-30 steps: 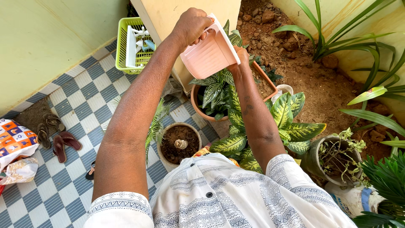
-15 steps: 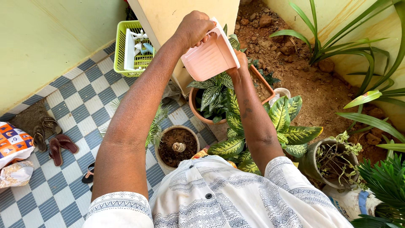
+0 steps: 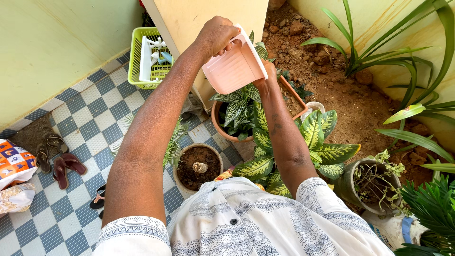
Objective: The person dips a pink pitcher into a bucket of water and pours the water onto various potted plants and a soil bed.
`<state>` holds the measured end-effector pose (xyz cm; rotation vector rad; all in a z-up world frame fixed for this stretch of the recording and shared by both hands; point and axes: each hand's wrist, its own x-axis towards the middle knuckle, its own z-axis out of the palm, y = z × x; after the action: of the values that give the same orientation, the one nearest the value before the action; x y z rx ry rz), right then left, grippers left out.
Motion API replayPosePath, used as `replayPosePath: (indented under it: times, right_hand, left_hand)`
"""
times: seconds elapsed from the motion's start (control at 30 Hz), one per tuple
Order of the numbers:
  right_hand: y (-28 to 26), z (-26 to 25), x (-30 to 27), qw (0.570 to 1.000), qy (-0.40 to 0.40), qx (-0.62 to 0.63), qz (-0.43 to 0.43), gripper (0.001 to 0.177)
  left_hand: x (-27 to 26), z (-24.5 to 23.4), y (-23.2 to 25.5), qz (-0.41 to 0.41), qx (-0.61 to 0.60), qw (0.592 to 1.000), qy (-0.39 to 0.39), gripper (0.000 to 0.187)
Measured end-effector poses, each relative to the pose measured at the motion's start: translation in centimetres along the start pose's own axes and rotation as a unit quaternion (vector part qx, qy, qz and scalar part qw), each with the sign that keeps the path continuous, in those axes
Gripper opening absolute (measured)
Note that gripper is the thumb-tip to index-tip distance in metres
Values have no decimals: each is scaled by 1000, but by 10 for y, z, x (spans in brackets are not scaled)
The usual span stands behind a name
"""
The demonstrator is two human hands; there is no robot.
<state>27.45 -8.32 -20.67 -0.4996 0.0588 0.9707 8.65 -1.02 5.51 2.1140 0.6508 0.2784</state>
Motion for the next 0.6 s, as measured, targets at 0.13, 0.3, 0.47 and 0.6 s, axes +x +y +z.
replayPosePath:
  times: [0.13, 0.3, 0.47, 0.6]
  right_hand:
    - [1, 1, -5, 1000, -16, 12, 8, 45]
    - [2, 3, -9, 1000, -15, 15, 1, 45]
    - [1, -2, -4, 1000, -5, 6, -7, 45]
    - [2, -7, 0, 1000, -13, 21, -7, 44]
  left_hand:
    - [0, 0, 1, -1, -4, 1000, -2, 26]
    - [0, 0, 6, -21, -11, 1000, -4, 26]
    - [-1, 1, 10, -38, -21, 999, -11, 27]
    - [1, 2, 12, -38, -19, 999, -11, 27]
